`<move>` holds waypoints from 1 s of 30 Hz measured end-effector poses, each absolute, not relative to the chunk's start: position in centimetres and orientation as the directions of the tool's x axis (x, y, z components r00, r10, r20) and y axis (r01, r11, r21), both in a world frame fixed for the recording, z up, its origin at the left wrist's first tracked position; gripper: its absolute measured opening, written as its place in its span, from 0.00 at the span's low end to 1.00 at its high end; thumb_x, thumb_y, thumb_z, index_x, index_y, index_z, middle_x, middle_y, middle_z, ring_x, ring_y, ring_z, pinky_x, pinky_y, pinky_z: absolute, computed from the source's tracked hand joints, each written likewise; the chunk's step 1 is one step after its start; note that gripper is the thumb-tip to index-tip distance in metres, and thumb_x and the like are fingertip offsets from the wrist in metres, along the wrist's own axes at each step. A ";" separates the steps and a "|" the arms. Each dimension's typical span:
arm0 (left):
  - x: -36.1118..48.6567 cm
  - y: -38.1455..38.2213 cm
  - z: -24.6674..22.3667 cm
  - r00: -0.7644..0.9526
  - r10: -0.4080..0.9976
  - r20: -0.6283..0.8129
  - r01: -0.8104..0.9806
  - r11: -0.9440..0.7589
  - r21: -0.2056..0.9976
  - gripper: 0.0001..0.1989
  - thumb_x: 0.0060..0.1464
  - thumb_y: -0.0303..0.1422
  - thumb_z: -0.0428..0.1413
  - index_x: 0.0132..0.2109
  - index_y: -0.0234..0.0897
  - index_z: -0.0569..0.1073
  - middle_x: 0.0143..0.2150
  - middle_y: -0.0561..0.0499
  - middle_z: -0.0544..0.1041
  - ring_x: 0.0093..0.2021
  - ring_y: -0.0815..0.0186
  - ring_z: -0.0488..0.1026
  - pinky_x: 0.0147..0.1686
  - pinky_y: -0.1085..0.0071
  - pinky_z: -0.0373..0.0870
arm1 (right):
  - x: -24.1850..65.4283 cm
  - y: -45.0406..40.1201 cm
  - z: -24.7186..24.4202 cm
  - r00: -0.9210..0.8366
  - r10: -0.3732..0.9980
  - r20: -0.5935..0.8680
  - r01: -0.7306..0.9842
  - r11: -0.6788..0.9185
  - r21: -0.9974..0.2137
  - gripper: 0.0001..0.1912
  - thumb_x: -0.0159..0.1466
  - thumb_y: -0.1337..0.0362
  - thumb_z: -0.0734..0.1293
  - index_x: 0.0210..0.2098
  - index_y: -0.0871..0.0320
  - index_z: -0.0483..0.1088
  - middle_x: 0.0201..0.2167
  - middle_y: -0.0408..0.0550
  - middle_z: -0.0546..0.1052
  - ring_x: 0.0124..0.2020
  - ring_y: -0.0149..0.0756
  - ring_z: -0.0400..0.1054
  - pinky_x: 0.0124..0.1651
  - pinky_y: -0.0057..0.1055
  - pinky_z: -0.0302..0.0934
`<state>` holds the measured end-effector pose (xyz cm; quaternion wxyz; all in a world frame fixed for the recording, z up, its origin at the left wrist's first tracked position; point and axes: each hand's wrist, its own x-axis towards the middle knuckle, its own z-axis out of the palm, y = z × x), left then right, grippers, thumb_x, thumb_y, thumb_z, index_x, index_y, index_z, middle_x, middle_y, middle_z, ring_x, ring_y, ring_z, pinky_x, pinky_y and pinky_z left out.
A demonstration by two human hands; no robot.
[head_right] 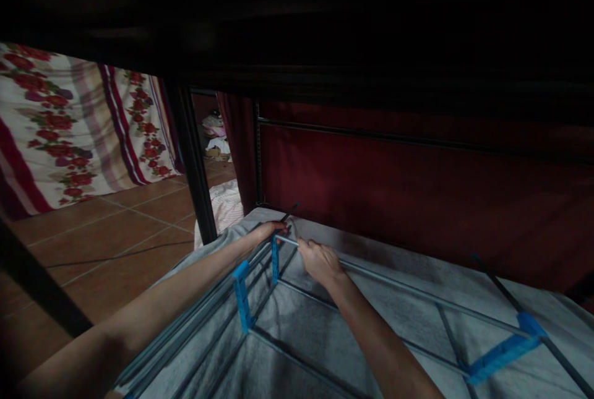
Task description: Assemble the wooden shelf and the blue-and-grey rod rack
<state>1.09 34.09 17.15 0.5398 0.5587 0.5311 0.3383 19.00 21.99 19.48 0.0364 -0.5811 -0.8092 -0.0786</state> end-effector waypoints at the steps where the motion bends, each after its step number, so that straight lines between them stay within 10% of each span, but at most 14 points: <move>1: 1.1 34.2 17.2 0.210 0.960 -0.184 0.232 0.134 0.963 0.12 0.56 0.34 0.52 0.27 0.34 0.72 0.16 0.55 0.65 0.16 0.71 0.62 0.20 0.74 0.60 | 19.0 22.1 19.3 -0.318 0.938 0.139 0.947 0.309 0.084 0.21 0.71 0.60 0.47 0.59 0.50 0.60 0.44 0.50 0.76 0.40 0.36 0.73 0.42 0.29 0.62; 30: 1.6 34.1 17.1 0.244 0.960 -0.138 0.375 0.037 0.926 0.18 0.58 0.44 0.50 0.35 0.33 0.74 0.17 0.53 0.69 0.19 0.68 0.66 0.20 0.74 0.59 | 19.2 22.8 18.6 -0.290 0.946 0.147 0.956 0.292 0.010 0.20 0.71 0.56 0.47 0.54 0.49 0.64 0.44 0.47 0.77 0.40 0.36 0.74 0.40 0.30 0.60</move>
